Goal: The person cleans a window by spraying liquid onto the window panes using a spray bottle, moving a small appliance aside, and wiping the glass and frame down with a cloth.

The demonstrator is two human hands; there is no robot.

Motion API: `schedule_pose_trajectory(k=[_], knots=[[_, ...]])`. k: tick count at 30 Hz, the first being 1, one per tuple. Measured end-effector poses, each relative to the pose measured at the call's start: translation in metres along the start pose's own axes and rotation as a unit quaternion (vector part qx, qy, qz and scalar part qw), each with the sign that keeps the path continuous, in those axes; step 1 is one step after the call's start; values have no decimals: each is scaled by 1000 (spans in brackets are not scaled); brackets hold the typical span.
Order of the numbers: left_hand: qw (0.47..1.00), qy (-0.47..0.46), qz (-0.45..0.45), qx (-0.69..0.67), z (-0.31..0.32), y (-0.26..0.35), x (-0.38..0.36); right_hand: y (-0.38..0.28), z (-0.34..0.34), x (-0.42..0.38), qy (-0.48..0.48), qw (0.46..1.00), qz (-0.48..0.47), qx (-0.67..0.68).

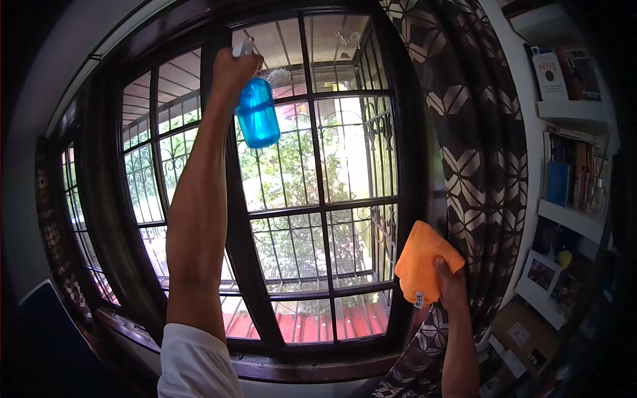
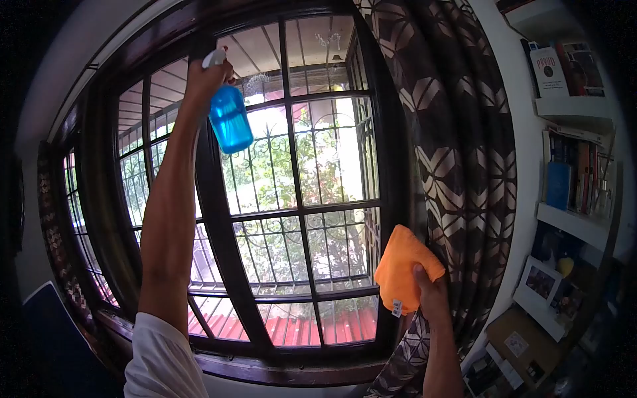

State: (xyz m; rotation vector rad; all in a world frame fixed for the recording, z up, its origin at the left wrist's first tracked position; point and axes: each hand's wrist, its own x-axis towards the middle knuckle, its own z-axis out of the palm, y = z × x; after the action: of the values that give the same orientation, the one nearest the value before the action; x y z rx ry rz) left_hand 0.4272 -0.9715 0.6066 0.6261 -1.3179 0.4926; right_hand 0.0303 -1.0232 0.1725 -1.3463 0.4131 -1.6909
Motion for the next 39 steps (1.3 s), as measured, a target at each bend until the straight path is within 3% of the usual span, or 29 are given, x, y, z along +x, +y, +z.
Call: schedule_pose_trajectory(k=[3,5,7,9,11,13,17,19,29,33,35,38,39], knots=[[996,-63,-18,62,-19,15,-7,2,-3,-1,19,1000,-4,11],[995,-81,-43,28,-30,20,-34,6,-7,2,14,999,-4,30],[994,-77,-72,-12,-42,31,-75,1,-4,-1,19,999,3,37],[990,7,-137,28,-50,60,-133,-3,-1,-1,25,999,11,43],[979,-55,-191,43,-79,58,-180,-2,-2,-3,6,996,12,85],[966,-121,-225,-46,-108,31,-231,-1,-1,-6,9,995,23,93],[936,-144,-310,-79,-103,37,-287,8,9,-2,-22,996,28,81],[941,-196,-265,-74,-92,23,-281,15,20,-2,-34,995,33,89],[955,-171,-236,56,-60,-23,-266,7,16,-8,3,997,28,67],[959,-119,-250,-51,-53,-7,-290,2,7,-11,13,998,25,53],[957,-159,-241,-38,-50,-7,-304,-2,6,-12,10,999,25,43],[929,-254,-247,-103,-21,12,-318,0,5,-9,-16,998,14,64],[930,-252,-213,-161,-4,7,-323,1,5,-8,-15,998,15,62]])
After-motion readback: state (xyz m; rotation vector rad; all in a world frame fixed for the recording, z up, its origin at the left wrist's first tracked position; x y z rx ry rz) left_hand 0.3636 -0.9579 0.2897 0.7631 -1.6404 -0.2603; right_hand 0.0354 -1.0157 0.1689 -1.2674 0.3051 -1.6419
